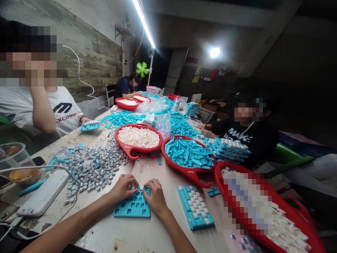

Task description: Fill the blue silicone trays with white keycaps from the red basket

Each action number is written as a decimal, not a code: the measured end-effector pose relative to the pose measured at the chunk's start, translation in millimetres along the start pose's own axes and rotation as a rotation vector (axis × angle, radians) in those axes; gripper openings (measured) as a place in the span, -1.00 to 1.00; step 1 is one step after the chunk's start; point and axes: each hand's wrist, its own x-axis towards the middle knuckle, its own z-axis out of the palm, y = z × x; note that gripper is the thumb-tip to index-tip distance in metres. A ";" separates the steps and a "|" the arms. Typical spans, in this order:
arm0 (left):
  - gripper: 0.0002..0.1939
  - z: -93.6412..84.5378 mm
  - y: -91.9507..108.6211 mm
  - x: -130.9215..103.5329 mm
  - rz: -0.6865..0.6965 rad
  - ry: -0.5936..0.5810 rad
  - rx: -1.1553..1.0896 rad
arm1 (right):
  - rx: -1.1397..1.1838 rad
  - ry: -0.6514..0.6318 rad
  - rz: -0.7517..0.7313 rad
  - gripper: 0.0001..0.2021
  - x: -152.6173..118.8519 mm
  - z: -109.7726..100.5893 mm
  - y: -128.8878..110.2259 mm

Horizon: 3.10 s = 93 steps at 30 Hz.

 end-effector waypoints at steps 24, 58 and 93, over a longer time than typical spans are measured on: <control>-0.90 4.3 -5.5 -0.4 -0.056 0.019 -0.055 | 0.025 -0.018 -0.016 -0.94 0.3 8.0 0.4; -0.71 13.0 -14.4 8.9 -0.196 0.026 -0.407 | 0.149 0.009 -0.074 -0.89 1.6 22.9 -5.7; -0.82 22.9 -22.8 6.9 -0.146 -0.124 -0.396 | -0.330 -0.501 0.031 -0.89 44.3 -8.2 -47.3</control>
